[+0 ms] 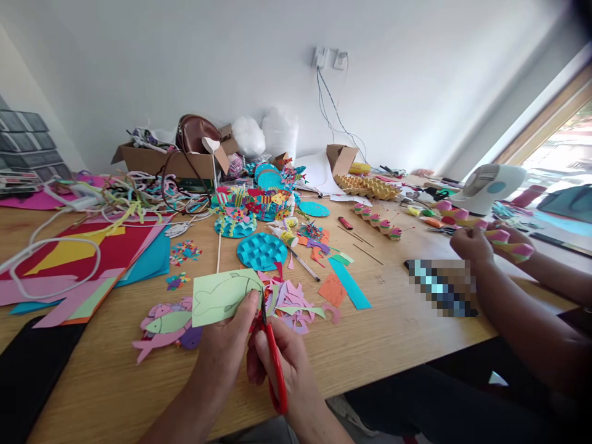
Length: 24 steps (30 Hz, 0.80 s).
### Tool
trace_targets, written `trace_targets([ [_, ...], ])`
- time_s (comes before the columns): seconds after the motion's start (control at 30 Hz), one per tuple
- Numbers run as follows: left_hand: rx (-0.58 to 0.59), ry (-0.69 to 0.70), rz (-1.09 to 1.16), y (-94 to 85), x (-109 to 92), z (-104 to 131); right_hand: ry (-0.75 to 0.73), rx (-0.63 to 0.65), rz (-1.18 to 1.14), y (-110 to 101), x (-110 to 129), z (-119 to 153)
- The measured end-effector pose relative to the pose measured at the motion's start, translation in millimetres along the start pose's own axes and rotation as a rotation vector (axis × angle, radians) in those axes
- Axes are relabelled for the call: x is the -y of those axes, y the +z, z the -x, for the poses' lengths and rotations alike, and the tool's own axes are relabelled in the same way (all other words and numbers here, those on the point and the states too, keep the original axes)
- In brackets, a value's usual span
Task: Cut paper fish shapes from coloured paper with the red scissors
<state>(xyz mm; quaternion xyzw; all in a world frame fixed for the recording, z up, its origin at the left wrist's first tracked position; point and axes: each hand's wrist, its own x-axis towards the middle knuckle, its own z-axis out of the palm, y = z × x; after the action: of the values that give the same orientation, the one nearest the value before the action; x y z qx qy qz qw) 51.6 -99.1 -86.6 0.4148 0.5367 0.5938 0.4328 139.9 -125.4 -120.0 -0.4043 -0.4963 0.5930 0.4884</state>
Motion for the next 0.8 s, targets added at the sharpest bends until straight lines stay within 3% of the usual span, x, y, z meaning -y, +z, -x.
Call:
trace_targets([
  [0.3, 0.029, 0.024, 0.003, 0.6, 2, 0, 0.058, -0.005, -0.013, -2, -12, 0],
  [0.8, 0.019, 0.017, 0.033, 3.3, 3, -1, 0.056, -0.010, -0.108, -1, -11, 0],
])
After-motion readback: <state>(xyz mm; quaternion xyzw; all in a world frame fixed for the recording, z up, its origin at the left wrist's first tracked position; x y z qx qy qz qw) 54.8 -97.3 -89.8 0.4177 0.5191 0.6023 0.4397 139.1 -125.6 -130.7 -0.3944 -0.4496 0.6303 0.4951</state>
